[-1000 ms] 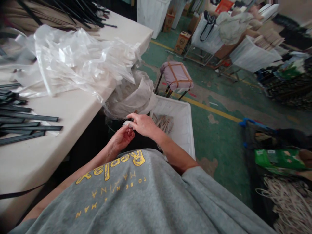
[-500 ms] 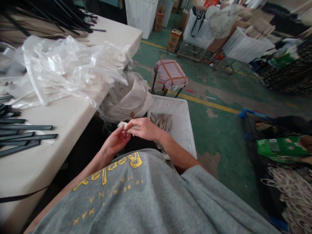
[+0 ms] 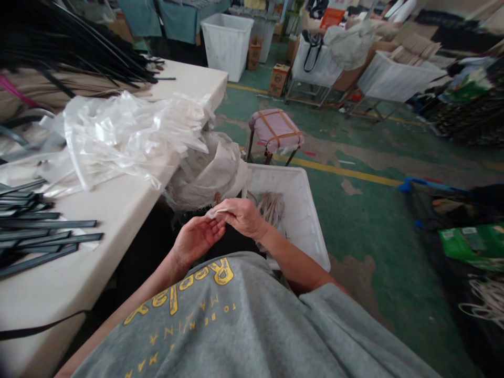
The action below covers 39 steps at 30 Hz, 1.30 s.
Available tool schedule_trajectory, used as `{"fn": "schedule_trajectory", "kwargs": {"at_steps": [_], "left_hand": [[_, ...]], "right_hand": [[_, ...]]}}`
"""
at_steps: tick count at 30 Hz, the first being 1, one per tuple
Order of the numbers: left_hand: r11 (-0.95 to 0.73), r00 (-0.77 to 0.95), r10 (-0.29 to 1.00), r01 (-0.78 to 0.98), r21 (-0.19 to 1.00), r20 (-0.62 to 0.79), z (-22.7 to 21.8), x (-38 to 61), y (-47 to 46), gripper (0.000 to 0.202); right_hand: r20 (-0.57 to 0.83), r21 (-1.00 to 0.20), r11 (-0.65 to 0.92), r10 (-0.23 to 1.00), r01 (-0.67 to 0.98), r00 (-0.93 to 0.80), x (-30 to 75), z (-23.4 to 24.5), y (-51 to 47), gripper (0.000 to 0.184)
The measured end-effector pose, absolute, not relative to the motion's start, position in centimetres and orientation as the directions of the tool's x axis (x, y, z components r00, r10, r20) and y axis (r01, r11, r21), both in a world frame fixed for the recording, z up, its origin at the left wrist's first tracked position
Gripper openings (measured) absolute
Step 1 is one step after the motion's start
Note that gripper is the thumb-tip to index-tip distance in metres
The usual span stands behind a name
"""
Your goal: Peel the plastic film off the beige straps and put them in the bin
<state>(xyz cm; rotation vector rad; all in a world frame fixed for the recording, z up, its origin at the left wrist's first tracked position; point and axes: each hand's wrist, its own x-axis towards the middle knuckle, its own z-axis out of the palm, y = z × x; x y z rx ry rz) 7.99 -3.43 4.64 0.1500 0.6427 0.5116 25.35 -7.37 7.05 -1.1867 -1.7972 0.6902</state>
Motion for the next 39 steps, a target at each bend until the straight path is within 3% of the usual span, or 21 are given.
{"fn": "schedule_trajectory", "kwargs": {"at_steps": [6, 9, 12, 15, 16, 20, 25, 28, 33, 39], "left_hand": [[0.744, 0.382, 0.560, -0.621, 0.245, -0.735, 2.8, 9.4, -0.6, 0.031], [0.673, 0.277, 0.624, -0.666, 0.323, -0.730, 2.1, 9.8, 0.3, 0.030], [0.652, 0.306, 0.730, -0.582, 0.487, -0.612, 2.4, 10.3, -0.5, 0.019], [0.623, 0.485, 0.769, -0.425, 0.657, -0.416, 3.0, 10.7, -2.3, 0.018], [0.599, 0.547, 0.760, -0.379, 0.705, -0.351, 3.2, 10.7, -2.7, 0.022], [0.493, 0.749, 0.634, -0.198, 0.847, -0.194, 3.8, 10.1, -3.4, 0.035], [0.331, 0.870, 0.456, 0.031, 0.943, -0.189, 5.2, 9.0, -2.2, 0.040], [0.212, 0.838, 0.542, -0.055, 0.976, -0.071, 6.1, 9.0, -1.4, 0.045], [-0.002, 0.638, 0.737, -0.327, 0.945, 0.223, 7.2, 10.7, -0.3, 0.052], [-0.099, 0.772, 0.602, -0.180, 0.979, 0.203, 7.7, 11.1, -1.6, 0.060]], "right_hand": [[0.066, -0.977, 0.072, 0.997, 0.201, -0.039, 32.3, 14.2, -15.3, 0.035], [0.125, -0.980, 0.110, 0.989, 0.168, 0.076, 36.2, 15.3, -19.0, 0.057], [0.113, -0.980, 0.078, 0.976, 0.185, 0.188, 37.5, 14.3, -19.0, 0.066], [-0.012, -0.996, -0.028, 0.985, 0.088, 0.171, 35.9, 11.9, -15.0, 0.049], [0.021, -1.000, 0.019, 0.992, 0.018, 0.125, 35.0, 11.0, -13.2, 0.043], [0.146, -0.973, 0.126, 0.985, -0.196, -0.096, 31.7, 8.6, -6.0, 0.040], [0.273, -0.951, 0.227, 0.934, -0.208, -0.229, 29.7, 10.0, -1.6, 0.043], [0.333, -0.943, 0.316, 0.889, -0.103, -0.315, 28.7, 11.8, -1.5, 0.046], [0.331, -0.890, 0.414, 0.875, 0.192, -0.355, 27.3, 12.3, -2.5, 0.042], [0.267, -0.963, 0.266, 0.938, -0.034, -0.223, 26.8, 10.8, -3.8, 0.036]]}}
